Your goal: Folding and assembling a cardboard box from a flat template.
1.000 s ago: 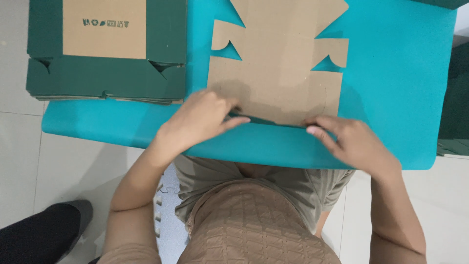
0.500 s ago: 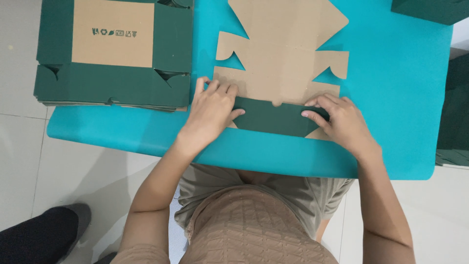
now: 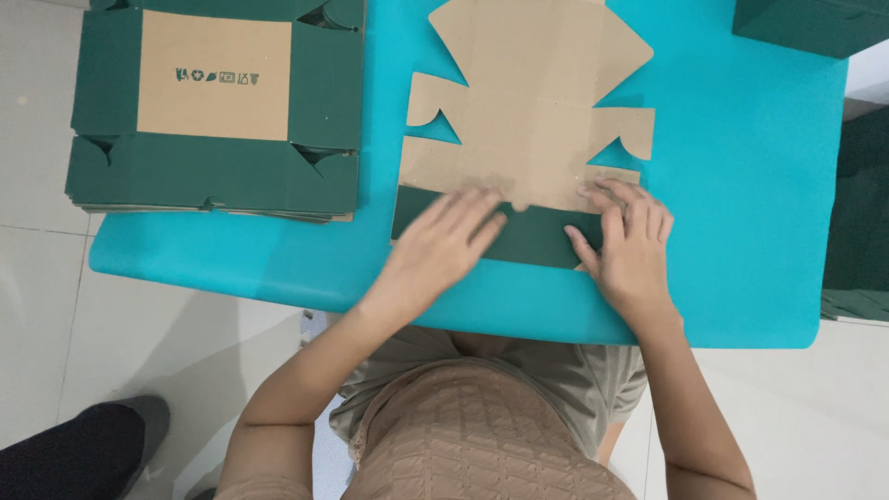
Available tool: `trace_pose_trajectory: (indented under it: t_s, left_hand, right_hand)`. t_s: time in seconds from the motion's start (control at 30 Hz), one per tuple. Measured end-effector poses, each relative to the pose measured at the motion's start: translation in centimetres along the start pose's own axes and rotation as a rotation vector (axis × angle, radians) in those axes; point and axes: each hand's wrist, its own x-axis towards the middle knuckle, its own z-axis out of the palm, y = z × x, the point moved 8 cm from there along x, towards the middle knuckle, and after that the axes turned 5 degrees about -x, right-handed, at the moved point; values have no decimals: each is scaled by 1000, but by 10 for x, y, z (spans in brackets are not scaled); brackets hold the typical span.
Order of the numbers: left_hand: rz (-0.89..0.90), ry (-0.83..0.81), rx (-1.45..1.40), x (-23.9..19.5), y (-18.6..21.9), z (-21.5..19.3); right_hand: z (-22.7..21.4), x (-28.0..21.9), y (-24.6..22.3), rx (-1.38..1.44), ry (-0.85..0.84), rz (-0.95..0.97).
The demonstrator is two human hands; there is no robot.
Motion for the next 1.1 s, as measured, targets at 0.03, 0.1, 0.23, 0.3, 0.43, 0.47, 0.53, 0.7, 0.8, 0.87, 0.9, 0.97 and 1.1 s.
trace_pose_trajectory:
  t_s: [0.03, 0.1, 0.23, 0.3, 0.43, 0.47, 0.53, 0.7, 0.8, 0.87, 0.9, 0.97, 1.1]
  left_hand:
    - [-2, 1, 1, -2, 2, -2]
    - [105, 61, 56, -6, 15, -10]
    - [100, 47, 76, -10, 14, -9]
    - [105, -12, 13, -13, 15, -4]
    - [95, -76, -27, -21, 16, 7]
    - [60, -110, -73, -24, 15, 15]
    - [24, -145, -121, -26, 18, 22]
    - [-44, -169, -172, -29, 23, 22]
    - [-58, -175, -189, -33, 26, 9]
    - [-47, -171, -198, -35, 26, 6]
    - [-38, -171, -208, -38, 27, 3]
    - [-26, -165, -169, -37, 28, 8]
    - [9, -103, -75, -27, 31, 2]
  right_hand:
    - [3, -1, 0, 0, 0, -2]
    - [9, -4, -2, 49, -9, -29]
    - [10, -11, -20, 200, -77, -97]
    - [12, -14, -29, 243, -149, -84]
    - [7, -19, -35, 246, -202, -41]
    - [3, -19, -37, 301, -210, -21]
    - [-1, -21, -41, 355, -221, -2]
    - [-8, -21, -52, 299, -253, -28]
    - [-11, -24, -58, 302, -314, -49]
    - [-13, -26, -62, 281, -318, -66]
    - [-13, -29, -66, 263, -323, -82]
    - [-7, -31, -65, 219, -304, -89]
    - [-5, -33, -63, 167, -275, -99]
